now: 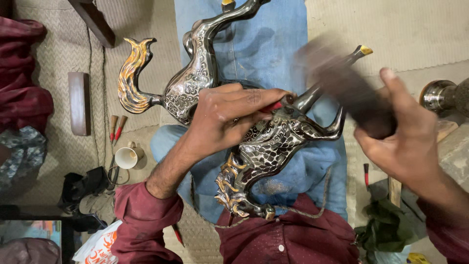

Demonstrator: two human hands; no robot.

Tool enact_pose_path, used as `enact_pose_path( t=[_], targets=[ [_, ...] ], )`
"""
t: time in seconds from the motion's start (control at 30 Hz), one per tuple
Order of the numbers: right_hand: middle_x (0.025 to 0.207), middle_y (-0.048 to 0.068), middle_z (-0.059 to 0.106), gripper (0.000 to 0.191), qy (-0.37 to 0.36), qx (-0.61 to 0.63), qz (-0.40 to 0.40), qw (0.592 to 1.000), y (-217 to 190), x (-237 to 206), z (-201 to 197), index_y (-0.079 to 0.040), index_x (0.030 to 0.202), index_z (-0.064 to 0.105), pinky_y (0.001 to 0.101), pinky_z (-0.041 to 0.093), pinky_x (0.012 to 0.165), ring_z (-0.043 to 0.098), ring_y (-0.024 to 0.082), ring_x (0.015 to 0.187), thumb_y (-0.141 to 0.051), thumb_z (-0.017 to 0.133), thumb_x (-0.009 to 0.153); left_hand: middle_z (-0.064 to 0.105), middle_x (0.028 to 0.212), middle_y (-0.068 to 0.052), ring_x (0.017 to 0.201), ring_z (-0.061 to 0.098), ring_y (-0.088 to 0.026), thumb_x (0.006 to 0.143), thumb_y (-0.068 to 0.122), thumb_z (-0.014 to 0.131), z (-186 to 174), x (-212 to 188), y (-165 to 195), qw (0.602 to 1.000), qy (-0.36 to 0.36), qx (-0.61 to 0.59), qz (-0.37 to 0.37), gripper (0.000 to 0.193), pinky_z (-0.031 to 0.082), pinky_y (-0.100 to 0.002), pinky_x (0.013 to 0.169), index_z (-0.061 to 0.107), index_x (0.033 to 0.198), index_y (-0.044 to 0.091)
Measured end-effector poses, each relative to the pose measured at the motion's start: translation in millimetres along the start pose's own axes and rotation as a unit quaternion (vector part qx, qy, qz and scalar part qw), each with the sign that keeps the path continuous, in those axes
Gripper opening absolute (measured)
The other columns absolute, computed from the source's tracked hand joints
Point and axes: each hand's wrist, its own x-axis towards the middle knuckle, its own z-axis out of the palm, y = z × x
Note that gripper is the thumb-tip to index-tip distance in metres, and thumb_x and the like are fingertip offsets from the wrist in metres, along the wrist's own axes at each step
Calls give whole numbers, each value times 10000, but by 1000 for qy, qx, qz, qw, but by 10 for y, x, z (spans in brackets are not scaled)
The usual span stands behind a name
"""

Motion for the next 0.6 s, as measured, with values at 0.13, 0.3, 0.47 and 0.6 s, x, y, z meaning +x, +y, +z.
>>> enact_pose_path(
  t=[0.13,0.3,0.47,0.6],
  targets=[
    [872,167,699,720,-10,-183,-94,979,14,-22,17,-25,1375,555,398,551,627,681,287,740,73,779,698,767,1209,-2,883,718,-176,807,-26,802,15,-13,0,1000,5,4,-3,574,573,-304,773,687,1336,164],
    [918,125,681,734,-11,-104,-46,993,43,-63,19,-67,1396,516,369,561,711,689,264,795,27,769,713,773,1194,3,858,704,-173,796,-29,791,16,-29,-8,1000,-1,2,-1,586,565,-307,765,691,1339,168],
    [956,96,668,766,-17,-1,5,1000,44,-55,16,-87,1473,469,358,561,751,691,227,803,25,753,770,791,1184,18,783,671,-157,798,-51,774,29,-34,-29,1000,-8,-1,-9,586,546,-305,723,710,1332,182],
    [929,137,671,821,6,-21,35,999,20,-62,17,-52,1470,448,379,548,722,689,263,802,44,760,717,767,1211,15,859,681,-167,764,-57,735,14,-36,-44,1000,-12,4,14,648,560,-311,771,675,1364,180]
  ],
)
